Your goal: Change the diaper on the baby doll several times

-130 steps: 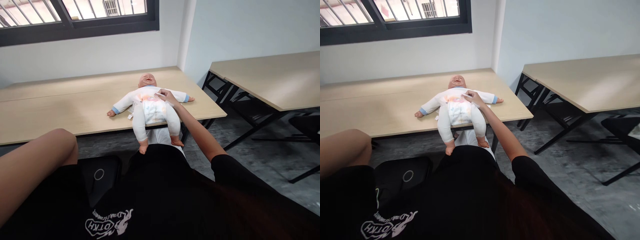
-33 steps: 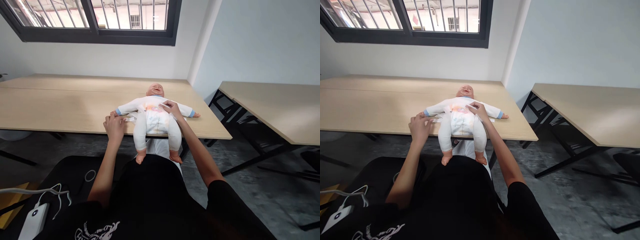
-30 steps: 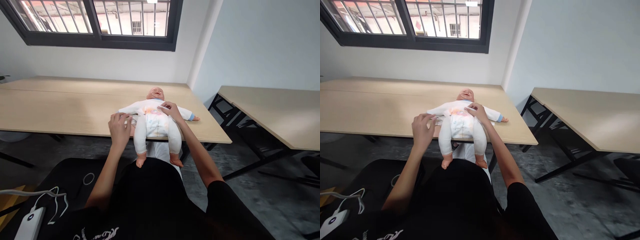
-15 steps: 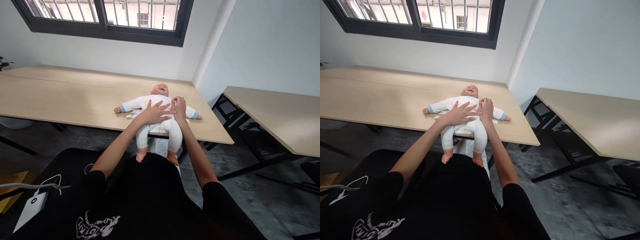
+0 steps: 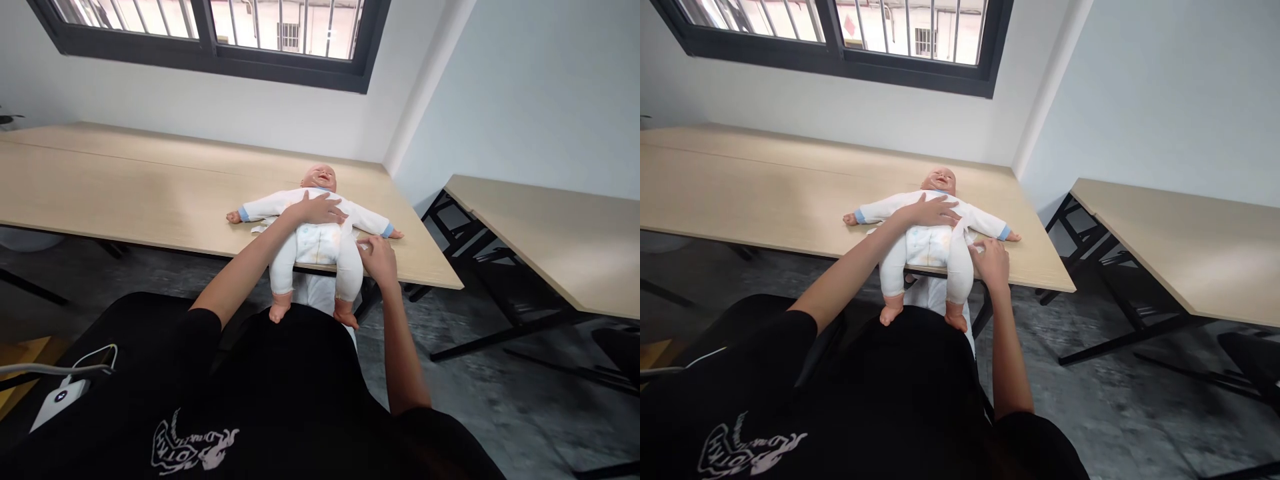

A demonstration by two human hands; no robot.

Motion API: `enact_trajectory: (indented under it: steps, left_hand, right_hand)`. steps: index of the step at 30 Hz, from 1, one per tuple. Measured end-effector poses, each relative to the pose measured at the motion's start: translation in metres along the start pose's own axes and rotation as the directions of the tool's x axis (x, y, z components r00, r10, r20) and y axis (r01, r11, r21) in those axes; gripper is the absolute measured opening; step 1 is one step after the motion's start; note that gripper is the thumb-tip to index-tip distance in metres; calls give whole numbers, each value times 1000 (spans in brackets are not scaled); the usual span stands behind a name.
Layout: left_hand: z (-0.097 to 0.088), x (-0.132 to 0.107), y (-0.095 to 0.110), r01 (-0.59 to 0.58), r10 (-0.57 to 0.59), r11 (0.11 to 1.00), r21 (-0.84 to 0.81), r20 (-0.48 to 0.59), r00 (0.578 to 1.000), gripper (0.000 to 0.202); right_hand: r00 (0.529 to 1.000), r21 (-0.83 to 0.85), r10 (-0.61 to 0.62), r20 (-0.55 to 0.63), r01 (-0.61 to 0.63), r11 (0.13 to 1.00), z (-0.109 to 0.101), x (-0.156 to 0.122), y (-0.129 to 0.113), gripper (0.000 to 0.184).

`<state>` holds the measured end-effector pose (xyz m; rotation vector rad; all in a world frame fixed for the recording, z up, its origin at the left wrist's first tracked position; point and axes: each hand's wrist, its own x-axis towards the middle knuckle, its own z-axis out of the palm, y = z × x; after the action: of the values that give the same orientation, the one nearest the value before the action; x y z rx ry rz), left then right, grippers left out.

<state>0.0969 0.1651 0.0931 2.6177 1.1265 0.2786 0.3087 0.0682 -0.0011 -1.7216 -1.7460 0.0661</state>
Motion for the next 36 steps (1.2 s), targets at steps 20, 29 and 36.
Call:
enact_trajectory:
  steps: [20, 29, 36]
  left_hand:
    - [5, 6, -6, 72, -77, 996, 60, 94, 993, 48]
    - [8, 7, -8, 99, -102, 994, 52, 51, 993, 49]
    - [11, 6, -16, 104, -104, 994, 12, 5, 995, 45]
  right_hand:
    - [961, 336, 228, -154, -166, 927, -18, 18, -10, 12]
    - [983, 386, 23, -181, 49, 921, -21, 52, -74, 25]
    - [989, 223, -126, -75, 140, 965, -2, 51, -104, 16]
